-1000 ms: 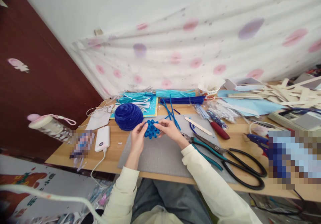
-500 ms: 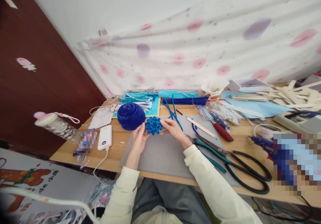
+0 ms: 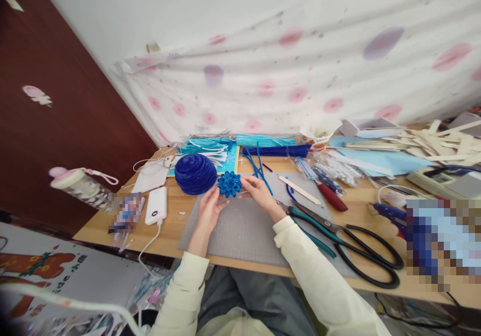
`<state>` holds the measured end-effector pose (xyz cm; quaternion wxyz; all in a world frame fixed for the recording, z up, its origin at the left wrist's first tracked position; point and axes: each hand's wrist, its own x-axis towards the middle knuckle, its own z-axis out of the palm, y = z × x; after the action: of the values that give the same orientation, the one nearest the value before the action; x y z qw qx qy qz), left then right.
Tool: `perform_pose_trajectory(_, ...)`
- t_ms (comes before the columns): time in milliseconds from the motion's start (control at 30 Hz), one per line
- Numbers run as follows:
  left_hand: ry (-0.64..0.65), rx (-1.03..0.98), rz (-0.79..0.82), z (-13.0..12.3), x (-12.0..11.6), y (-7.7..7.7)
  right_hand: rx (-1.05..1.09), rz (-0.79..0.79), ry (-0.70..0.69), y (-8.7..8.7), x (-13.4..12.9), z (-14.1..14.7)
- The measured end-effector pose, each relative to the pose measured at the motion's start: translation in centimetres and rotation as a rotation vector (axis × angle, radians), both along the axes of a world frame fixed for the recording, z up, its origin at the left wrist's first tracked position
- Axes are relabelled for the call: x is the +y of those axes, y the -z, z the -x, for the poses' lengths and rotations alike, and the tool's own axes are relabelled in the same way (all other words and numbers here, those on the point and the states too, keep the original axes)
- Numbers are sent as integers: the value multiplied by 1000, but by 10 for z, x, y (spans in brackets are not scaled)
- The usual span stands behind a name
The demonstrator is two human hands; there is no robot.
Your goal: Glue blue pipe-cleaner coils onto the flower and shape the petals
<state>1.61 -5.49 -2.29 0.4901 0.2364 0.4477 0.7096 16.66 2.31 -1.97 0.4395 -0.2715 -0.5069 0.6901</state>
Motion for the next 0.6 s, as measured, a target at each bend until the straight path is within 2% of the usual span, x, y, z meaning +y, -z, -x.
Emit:
perform_pose_trajectory(100, -42, 112, -1, 4, -4, -1, 8, 19, 26, 1, 1, 0)
perform_pose_trajectory(167, -140, 300, -4, 18, -11, -7, 11, 30, 49, 2, 1, 0)
perform_pose_trajectory(233, -323, 607, 21, 45, -25, -15, 14, 36, 71, 3, 2, -1)
perform_pose_trajectory(333, -757, 1103, 185, 102, -53, -26, 15, 41, 80, 4, 3, -1)
perform_pose_trajectory(400, -943, 1388, 351, 141, -73, -30, 12, 43, 74, 3, 4, -1)
perform_pose_trajectory(433, -1006, 1433, 497, 157, -81, -30, 12, 45, 75, 2, 3, 0)
perform_pose_trajectory(467, -1035, 1450, 620, 170, -89, -29, 13, 47, 79, 2, 3, 0)
perform_pose_trajectory(533, -1026, 1434, 704, 187, -101, -24, 18, 50, 88, -1, 1, 0)
perform_pose_trajectory(600, -903, 1411, 753, 195, -108, -19, 17, 49, 90, -3, 0, -1)
